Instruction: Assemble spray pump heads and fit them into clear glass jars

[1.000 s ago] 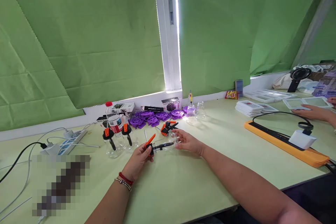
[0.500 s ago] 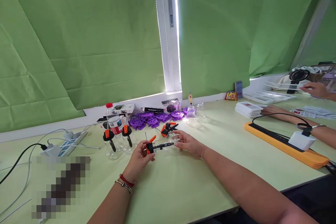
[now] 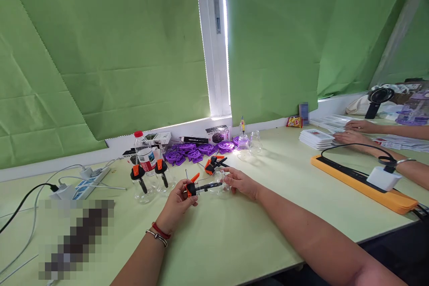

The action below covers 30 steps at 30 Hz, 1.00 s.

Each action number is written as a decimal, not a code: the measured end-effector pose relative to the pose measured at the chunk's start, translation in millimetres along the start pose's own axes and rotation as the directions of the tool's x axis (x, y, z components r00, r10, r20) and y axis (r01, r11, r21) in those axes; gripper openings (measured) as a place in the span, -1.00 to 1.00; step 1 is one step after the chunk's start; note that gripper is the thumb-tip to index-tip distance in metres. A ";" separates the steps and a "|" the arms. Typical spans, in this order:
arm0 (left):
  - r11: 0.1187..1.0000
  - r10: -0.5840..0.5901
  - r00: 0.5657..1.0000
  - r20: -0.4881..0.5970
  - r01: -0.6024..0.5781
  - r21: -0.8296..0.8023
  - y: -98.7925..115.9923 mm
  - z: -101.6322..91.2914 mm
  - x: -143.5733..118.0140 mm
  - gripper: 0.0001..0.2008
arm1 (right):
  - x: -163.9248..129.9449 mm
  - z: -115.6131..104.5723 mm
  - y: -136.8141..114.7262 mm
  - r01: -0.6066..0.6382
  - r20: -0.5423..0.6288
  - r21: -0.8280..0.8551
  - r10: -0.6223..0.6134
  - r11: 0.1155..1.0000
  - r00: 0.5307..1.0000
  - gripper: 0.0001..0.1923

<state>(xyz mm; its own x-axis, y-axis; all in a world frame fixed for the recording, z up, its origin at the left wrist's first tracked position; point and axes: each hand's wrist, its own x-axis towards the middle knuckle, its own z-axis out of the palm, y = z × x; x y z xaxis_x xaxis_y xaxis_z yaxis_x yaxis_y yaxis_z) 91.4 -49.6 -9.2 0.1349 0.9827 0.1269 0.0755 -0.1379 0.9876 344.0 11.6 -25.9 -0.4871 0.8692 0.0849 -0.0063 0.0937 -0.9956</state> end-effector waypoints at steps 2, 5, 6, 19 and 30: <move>1.000 -0.002 1.000 -0.001 0.002 0.005 1.6 1.0 -0.7 -0.56 | 0.6 0.1 0.3 -0.009 -0.004 -0.010 0.009 1.000 1.000 -0.39; 1.000 0.007 1.000 -0.002 -0.007 0.003 3.2 2.3 -1.3 -0.55 | 1.7 0.2 1.1 0.003 0.001 -0.023 -0.003 1.000 1.000 -0.39; 1.000 0.010 1.000 -0.002 -0.010 0.003 3.2 2.4 -1.2 -0.55 | 2.0 0.3 1.3 0.008 0.005 -0.026 -0.007 1.000 1.000 -0.39; 1.000 0.025 1.000 0.018 -0.025 0.005 -3.8 -0.3 2.2 -0.57 | 1.2 3.7 -0.9 0.017 0.022 -0.066 -0.015 0.998 1.000 -0.38; 1.000 0.011 1.000 -0.016 -0.011 -0.002 -2.8 -2.0 1.8 -0.57 | -5.5 -0.6 -2.5 0.019 0.127 0.064 -0.027 0.998 0.992 -0.12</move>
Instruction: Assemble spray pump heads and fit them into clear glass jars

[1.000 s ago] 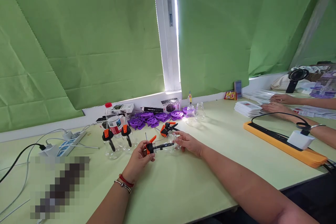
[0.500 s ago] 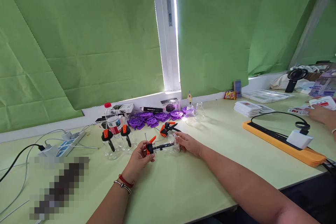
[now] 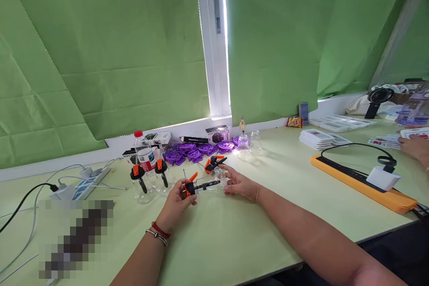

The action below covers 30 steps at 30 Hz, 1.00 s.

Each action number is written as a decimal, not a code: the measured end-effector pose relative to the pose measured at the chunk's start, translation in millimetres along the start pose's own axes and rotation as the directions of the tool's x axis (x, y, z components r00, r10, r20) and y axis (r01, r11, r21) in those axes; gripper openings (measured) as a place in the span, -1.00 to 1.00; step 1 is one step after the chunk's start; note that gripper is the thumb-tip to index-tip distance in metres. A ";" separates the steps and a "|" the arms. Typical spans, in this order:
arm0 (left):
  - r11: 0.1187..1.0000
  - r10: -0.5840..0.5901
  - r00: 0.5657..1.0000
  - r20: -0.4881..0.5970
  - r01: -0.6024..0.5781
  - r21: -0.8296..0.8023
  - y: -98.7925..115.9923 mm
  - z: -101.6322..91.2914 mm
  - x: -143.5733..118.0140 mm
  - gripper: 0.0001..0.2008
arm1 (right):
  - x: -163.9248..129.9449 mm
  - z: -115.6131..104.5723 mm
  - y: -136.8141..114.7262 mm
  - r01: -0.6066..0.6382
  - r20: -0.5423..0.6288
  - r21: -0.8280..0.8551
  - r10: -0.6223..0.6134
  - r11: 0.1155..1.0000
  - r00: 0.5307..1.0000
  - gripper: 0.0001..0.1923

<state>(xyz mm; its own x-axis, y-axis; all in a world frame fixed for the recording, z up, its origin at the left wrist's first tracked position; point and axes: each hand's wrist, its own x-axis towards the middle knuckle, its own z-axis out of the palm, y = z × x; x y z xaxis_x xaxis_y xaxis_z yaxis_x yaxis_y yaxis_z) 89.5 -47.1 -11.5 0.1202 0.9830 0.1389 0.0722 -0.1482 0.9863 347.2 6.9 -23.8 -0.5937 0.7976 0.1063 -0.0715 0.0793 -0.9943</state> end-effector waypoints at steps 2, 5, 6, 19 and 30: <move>1.000 -0.006 1.000 -0.006 0.006 0.004 1.5 1.0 -0.6 -0.56 | 1.2 -1.1 2.0 0.005 0.011 -0.008 -0.005 1.000 1.000 -0.17; 1.000 -0.006 1.000 -0.013 0.006 0.007 3.2 1.7 -1.0 -0.56 | 3.0 -2.8 5.1 -0.016 -0.006 -0.015 0.016 1.000 1.000 -0.21; 1.000 -0.007 1.000 -0.012 0.007 0.010 3.5 1.6 -1.1 -0.57 | 3.6 -3.3 6.0 -0.025 -0.014 -0.019 0.025 1.000 1.000 -0.22; 1.000 -0.021 1.000 -0.001 0.021 0.008 2.2 0.3 -0.8 -0.55 | 9.0 -2.9 11.0 -0.031 -0.047 -0.129 0.025 0.991 0.999 -0.31; 0.998 -0.048 0.999 0.017 0.047 0.041 6.4 1.1 -2.3 -0.60 | 7.6 0.5 4.4 0.001 -0.057 -0.234 -0.014 0.972 0.998 -0.48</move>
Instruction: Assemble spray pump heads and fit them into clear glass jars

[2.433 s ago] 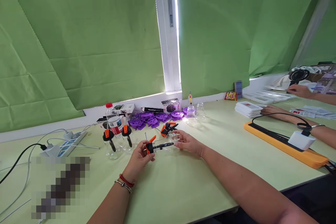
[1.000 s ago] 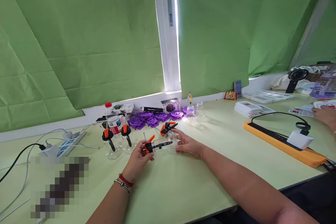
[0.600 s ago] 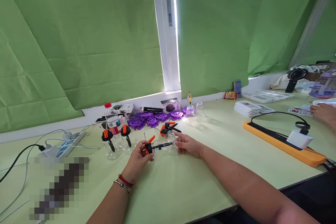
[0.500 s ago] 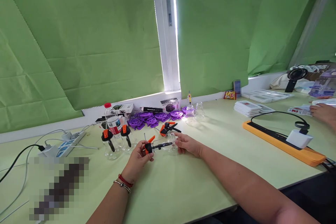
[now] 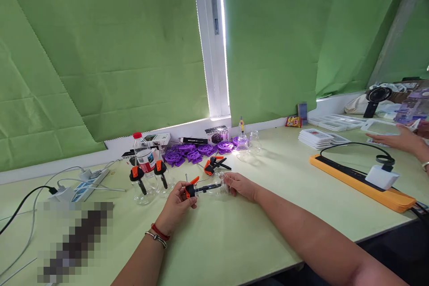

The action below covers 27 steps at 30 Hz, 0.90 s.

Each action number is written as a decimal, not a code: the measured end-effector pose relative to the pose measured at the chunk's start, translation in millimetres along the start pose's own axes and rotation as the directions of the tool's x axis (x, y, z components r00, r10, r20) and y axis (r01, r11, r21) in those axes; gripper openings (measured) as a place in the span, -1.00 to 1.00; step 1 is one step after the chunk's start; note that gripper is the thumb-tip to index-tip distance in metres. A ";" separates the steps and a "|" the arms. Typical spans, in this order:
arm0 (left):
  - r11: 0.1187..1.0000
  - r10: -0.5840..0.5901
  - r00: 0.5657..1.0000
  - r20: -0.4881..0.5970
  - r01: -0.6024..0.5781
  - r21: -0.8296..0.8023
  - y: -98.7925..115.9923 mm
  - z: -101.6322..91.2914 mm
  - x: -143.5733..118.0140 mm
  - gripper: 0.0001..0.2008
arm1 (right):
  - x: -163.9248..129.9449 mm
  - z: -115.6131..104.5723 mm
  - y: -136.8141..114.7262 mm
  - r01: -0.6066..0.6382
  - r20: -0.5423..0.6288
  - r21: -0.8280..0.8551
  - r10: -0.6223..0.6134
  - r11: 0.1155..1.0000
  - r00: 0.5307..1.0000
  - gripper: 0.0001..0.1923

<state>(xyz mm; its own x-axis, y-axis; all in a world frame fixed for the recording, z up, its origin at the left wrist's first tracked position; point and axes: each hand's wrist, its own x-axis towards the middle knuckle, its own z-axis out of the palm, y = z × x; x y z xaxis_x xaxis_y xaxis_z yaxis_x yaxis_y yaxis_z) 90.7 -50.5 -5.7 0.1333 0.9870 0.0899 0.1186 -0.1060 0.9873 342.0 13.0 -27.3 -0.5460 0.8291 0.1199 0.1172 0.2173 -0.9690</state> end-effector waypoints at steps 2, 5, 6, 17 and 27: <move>1.000 0.001 1.000 0.011 -0.001 0.013 0.4 0.1 -1.0 -0.61 | 1.2 -0.7 2.0 -0.030 -0.010 0.001 0.030 1.000 0.999 -0.46; 1.000 0.009 1.000 0.015 -0.009 0.011 0.5 1.3 -2.1 -0.62 | 3.9 -1.9 6.3 -0.091 -0.014 0.015 0.091 0.996 0.996 -0.42; 1.000 0.012 1.000 0.016 -0.012 0.007 0.4 1.8 -2.2 -0.61 | 4.7 -2.2 7.6 -0.107 -0.014 0.020 0.108 0.994 0.994 -0.40; 1.000 0.005 0.998 -0.062 -0.007 -0.031 1.6 3.1 0.3 -0.55 | -3.4 -0.5 -5.6 -0.053 0.006 0.209 0.053 0.977 0.999 -0.38; 0.999 0.003 0.998 -0.060 -0.005 -0.039 1.0 2.1 0.0 -0.56 | -3.0 -3.4 3.7 -0.029 0.086 0.223 0.010 0.974 0.996 -0.11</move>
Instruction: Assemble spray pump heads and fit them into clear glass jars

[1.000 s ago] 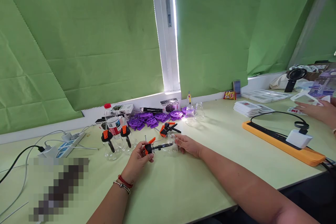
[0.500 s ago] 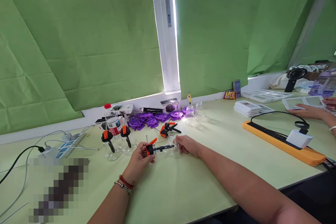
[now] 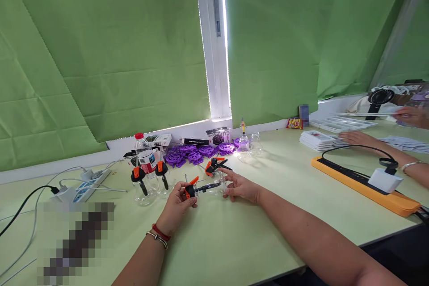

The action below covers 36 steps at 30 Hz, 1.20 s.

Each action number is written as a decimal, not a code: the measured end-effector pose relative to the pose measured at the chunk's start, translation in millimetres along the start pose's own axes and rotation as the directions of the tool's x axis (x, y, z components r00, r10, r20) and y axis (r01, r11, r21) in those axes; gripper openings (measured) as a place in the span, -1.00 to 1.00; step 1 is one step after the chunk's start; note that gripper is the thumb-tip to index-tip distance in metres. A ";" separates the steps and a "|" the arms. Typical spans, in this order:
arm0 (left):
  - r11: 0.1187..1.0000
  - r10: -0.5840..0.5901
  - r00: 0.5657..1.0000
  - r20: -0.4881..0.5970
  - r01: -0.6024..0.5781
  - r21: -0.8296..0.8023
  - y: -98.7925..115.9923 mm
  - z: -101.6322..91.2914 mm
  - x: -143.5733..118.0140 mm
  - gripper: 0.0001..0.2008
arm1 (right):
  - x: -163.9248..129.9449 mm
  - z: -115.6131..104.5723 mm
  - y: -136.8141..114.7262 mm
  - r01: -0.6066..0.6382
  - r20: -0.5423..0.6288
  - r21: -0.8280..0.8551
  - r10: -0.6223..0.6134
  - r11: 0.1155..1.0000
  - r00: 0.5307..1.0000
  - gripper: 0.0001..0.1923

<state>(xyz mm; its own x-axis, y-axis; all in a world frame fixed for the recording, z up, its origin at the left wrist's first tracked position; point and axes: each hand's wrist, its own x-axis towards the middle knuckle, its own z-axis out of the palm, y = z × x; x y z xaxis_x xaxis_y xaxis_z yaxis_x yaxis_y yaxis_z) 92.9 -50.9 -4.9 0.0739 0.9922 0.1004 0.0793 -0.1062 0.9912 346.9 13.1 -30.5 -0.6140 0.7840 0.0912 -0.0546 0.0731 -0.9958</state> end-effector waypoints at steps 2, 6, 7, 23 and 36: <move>1.000 0.010 1.000 0.008 -0.010 0.006 0.0 -0.5 -0.7 -0.57 | 0.9 -1.0 2.1 -0.012 -0.003 -0.014 0.012 1.000 1.000 -0.15; 0.999 0.031 0.999 0.020 -0.032 0.019 -0.8 -1.1 -1.5 -0.58 | 2.3 -1.1 3.0 -0.062 -0.018 -0.038 0.061 0.997 0.998 -0.28; 0.999 0.035 0.999 0.023 -0.036 0.019 -1.1 -1.1 -1.5 -0.59 | 2.9 -0.6 2.7 -0.061 -0.014 -0.044 0.061 0.997 0.998 -0.32; 0.999 0.020 1.000 0.018 -0.021 0.029 -0.7 0.8 -1.3 -0.57 | 5.7 4.1 4.0 -0.042 -0.075 -0.153 0.031 0.987 0.997 -0.45; 0.998 0.018 1.000 0.009 -0.018 0.063 4.5 2.3 -3.3 -0.58 | 5.4 1.6 5.9 -0.032 -0.061 0.027 0.033 0.999 0.998 -0.34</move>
<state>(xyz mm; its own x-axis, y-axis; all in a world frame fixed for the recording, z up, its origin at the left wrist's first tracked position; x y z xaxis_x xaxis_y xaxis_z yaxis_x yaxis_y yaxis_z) 95.2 -54.7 -1.0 0.0843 0.9895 0.1173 0.1405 -0.1283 0.9817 342.0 16.8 -35.9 -0.5660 0.8224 0.0579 -0.0560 0.0317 -0.9979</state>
